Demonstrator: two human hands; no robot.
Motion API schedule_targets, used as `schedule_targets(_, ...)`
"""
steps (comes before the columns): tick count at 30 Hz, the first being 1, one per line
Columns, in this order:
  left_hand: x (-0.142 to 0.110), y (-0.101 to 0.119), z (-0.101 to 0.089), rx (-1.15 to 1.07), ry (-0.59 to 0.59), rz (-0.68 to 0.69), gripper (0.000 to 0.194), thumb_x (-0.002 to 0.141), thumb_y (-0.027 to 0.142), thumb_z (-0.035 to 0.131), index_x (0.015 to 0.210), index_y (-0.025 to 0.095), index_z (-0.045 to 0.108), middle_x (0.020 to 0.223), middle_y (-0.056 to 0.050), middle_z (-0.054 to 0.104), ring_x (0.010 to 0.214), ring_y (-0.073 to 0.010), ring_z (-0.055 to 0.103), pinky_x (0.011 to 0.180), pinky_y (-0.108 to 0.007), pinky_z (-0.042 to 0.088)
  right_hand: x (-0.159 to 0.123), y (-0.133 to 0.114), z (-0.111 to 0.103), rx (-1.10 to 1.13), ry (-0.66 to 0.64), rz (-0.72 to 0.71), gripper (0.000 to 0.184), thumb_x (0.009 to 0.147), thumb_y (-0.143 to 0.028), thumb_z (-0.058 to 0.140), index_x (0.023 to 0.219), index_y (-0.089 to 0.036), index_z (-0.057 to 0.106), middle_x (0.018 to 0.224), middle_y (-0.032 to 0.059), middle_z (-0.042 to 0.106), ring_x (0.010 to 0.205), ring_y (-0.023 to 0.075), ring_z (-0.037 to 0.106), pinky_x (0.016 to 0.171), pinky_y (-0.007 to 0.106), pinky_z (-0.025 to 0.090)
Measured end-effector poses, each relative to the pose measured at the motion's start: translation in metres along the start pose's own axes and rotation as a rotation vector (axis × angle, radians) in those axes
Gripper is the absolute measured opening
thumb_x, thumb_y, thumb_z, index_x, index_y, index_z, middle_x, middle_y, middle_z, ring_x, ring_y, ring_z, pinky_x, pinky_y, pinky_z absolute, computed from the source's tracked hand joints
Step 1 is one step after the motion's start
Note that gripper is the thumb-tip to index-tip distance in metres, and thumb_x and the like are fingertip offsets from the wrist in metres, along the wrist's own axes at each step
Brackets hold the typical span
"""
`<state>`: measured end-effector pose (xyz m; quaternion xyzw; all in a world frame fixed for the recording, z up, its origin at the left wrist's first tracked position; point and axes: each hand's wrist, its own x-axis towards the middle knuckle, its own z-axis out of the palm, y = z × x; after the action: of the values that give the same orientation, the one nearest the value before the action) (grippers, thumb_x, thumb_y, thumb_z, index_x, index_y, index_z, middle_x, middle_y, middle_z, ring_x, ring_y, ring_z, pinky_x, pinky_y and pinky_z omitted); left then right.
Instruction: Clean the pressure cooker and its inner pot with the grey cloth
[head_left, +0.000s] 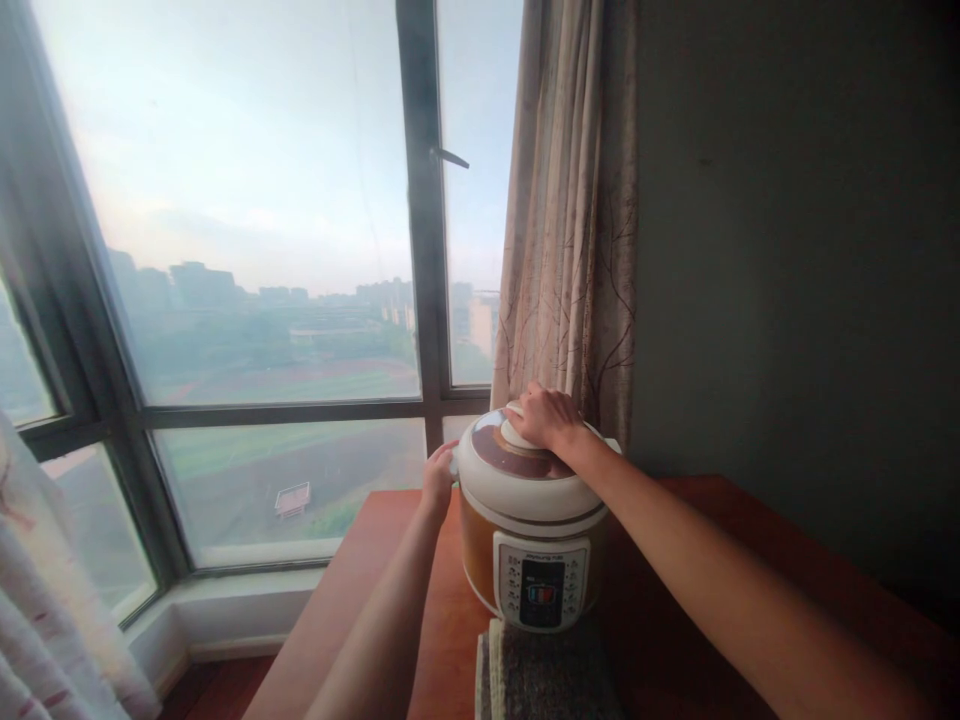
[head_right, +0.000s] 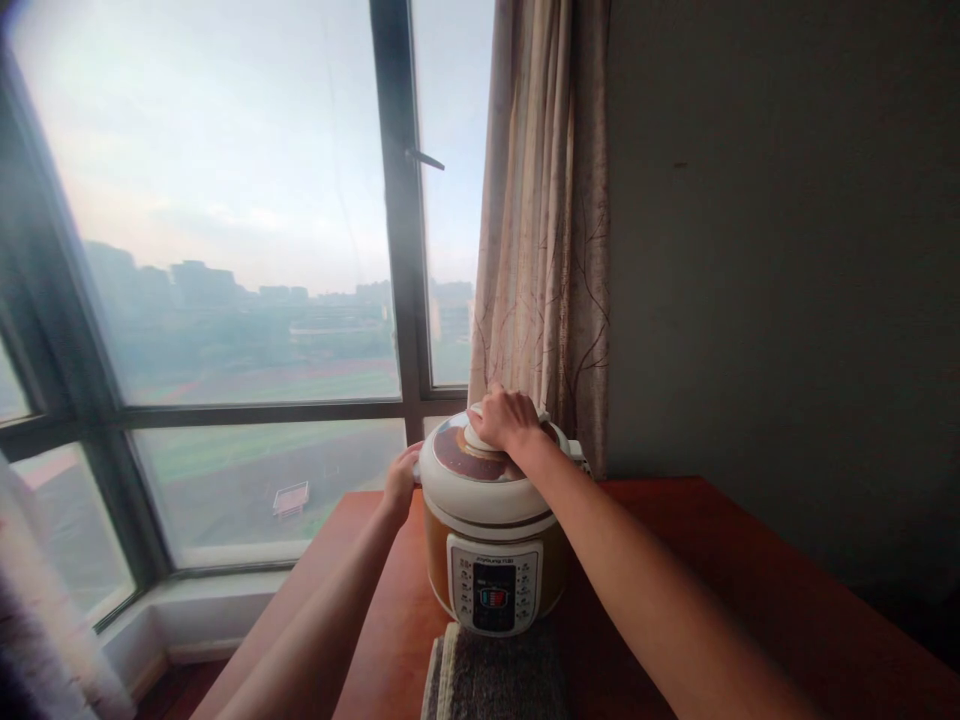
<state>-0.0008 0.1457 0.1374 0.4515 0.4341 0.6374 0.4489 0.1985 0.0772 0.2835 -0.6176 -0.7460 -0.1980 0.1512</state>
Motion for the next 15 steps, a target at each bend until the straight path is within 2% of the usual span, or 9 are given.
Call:
schedule_targets(9,0.000,0.000,-0.001,-0.032,0.025,-0.017,0.046,0.060,0.033,0.057,0.098,0.011,0.074,0.058,0.001,0.060,0.047,-0.0117,0.046,0.045,-0.023,0.033,0.001,0.001,0.007,0.037,0.025,0.021,0.059,0.098,-0.055,0.036,0.110,-0.013,0.075,0.115,0.0178,0.067,0.100,0.0306,0.068,0.084,0.039,0.051)
schedule_targets(15,0.002,0.000,0.000,-0.040,0.042,-0.035,0.044,0.060,0.033,0.057,0.095,0.012,0.073,0.060,0.000,0.060,0.047,-0.0117,0.046,0.045,-0.023,0.033,0.003,0.001,0.013,0.080,0.044,0.095,0.051,0.095,-0.053,0.044,0.107,-0.015,0.076,0.114,0.0172,0.067,0.101,0.0305,0.068,0.083,0.038,0.050)
